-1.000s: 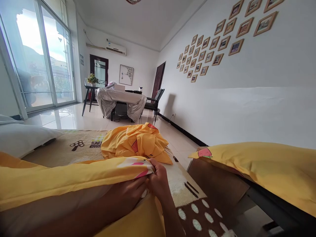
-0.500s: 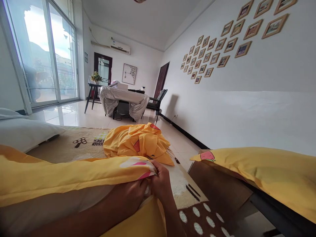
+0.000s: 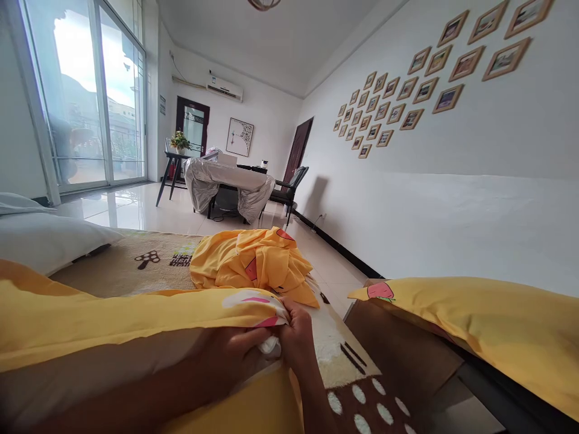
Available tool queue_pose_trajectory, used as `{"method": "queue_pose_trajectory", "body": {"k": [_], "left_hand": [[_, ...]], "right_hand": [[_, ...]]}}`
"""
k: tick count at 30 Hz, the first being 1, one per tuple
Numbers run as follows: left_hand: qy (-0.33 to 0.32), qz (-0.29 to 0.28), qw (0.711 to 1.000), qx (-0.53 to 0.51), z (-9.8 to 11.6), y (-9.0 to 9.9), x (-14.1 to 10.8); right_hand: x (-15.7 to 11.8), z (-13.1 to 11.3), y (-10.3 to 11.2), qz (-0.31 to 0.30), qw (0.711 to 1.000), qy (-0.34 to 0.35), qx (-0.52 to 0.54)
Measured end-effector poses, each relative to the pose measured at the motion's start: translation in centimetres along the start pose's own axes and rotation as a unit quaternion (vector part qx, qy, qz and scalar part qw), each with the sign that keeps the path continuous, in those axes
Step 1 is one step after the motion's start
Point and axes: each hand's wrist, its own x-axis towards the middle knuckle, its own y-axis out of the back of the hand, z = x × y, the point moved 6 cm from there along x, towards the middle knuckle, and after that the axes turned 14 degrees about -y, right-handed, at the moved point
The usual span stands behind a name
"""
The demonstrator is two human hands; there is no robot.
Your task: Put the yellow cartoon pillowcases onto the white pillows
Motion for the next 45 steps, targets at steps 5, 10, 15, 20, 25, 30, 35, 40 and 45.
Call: {"method": "queue_pose_trajectory", "body": {"k": [5, 10, 15, 20, 25, 30, 35, 40, 45], "left_hand": [[0.114, -0.011, 0.984, -0.135, -0.7, -0.3, -0.2], [0.183, -0.102, 0.953, -0.219, -1.0, -1.6, -0.5], [0.163, -0.104, 0.967, -0.165, -0.6, -0.8, 0.0], [0.159, -0.042, 0.979, -0.12, -0.9, -0.2, 0.0], [0.172, -0.052, 0.978, -0.104, -1.7, -1.4, -0.8], [0.207, -0.04, 0.973, -0.099, -2.2, -1.5, -1.2], [0.228, -0.045, 0.964, -0.13, -2.4, -1.7, -1.2], [0.226, -0.033, 0.96, -0.162, -2.3, -1.7, -1.0], [0.229, -0.025, 0.957, -0.178, -2.1, -1.4, -0.5]], "right_hand": [[-0.2, -0.1, 0.1, 0.0, 1.0, -0.013, 0.011], [-0.1, -0.1, 0.3, 0.004, 1.0, -0.008, -0.005], [0.1, 0.2, 0.3, -0.007, 1.0, -0.008, 0.002], [0.2, 0.7, 0.4, -0.008, 1.0, -0.002, 0.002], [0.1, 0.4, 0.3, -0.023, 1.0, 0.01, -0.005], [0.1, 0.3, 0.3, -0.033, 0.999, 0.008, -0.004], [0.2, 0.6, 0.4, -0.035, 0.999, 0.009, -0.005], [0.1, 0.7, 0.3, -0.036, 0.999, 0.01, -0.006], [0.3, 0.6, 0.4, -0.029, 0.999, 0.009, -0.012]]}}
